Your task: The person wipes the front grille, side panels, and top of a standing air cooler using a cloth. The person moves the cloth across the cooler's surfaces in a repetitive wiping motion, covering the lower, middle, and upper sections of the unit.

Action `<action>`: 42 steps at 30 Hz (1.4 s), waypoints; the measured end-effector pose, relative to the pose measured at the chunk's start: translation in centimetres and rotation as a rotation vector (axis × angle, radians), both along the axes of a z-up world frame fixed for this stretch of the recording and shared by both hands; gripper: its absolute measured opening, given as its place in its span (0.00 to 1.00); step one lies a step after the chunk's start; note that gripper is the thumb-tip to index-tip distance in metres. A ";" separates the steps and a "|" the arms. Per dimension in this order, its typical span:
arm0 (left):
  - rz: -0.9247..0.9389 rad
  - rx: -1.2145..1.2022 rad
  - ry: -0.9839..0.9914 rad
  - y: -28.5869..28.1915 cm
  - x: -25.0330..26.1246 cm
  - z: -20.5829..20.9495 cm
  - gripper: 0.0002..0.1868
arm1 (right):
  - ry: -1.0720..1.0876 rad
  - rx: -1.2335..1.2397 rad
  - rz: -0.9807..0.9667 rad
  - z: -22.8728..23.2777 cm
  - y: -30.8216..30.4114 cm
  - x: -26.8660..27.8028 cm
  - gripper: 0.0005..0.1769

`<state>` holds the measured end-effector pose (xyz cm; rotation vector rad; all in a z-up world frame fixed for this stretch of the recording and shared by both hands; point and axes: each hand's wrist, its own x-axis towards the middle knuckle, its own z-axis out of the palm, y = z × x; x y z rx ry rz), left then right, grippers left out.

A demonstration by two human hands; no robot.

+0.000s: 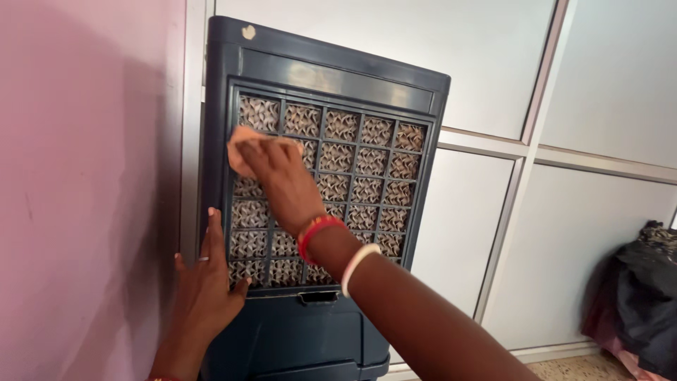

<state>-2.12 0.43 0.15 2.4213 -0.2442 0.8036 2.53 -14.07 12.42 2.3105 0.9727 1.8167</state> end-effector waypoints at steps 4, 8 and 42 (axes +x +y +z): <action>-0.050 -0.019 -0.120 0.0 0.0 0.1 0.70 | 0.121 -0.135 -0.036 -3.9 -1.0 -1.5 0.39; 0.019 0.061 -0.090 -0.2 0.1 -0.1 0.68 | 0.155 -0.199 0.049 -4.2 -2.7 -2.5 0.39; -0.018 0.228 -0.135 -4.7 2.7 -2.8 0.66 | -0.070 0.021 -0.090 -2.2 -11.0 0.4 0.30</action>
